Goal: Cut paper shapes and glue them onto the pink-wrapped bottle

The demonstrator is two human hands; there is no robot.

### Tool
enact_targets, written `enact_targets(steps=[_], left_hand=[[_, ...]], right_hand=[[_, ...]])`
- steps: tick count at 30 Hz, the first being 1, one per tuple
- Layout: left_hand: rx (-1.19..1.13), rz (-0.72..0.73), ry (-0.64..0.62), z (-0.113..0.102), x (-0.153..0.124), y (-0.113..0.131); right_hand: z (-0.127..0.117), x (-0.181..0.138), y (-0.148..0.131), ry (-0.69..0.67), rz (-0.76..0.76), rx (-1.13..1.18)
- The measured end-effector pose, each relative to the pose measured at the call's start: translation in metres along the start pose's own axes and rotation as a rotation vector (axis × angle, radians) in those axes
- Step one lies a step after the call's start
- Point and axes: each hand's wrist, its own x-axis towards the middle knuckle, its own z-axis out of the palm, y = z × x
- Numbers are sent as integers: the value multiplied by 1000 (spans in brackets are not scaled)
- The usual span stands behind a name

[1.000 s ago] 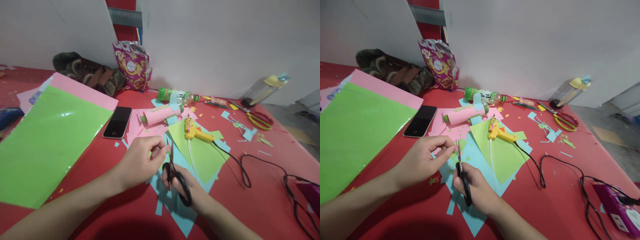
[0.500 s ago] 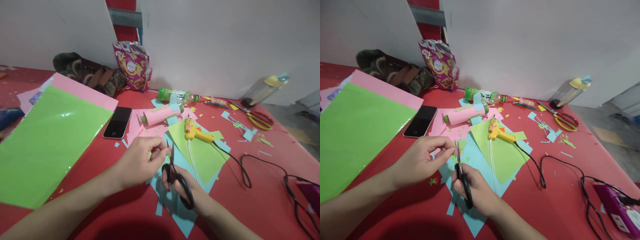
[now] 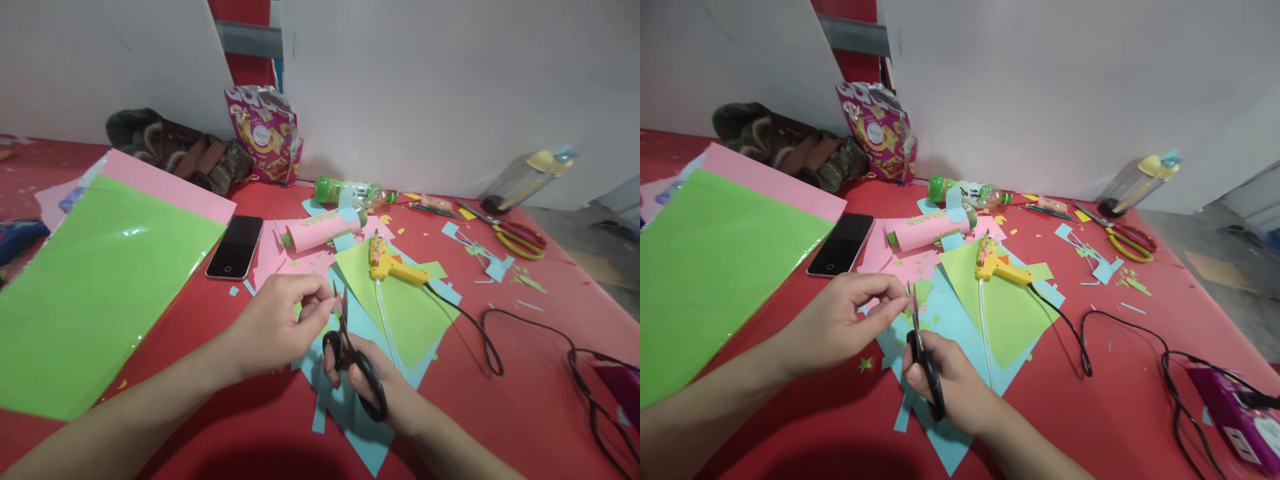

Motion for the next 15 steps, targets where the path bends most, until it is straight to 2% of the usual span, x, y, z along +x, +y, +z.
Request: enact_targets(steps=[15], left_hand=[[52,7,-21,-2,0,-2]], right_hand=[[0,1,-2,23,30,-63]])
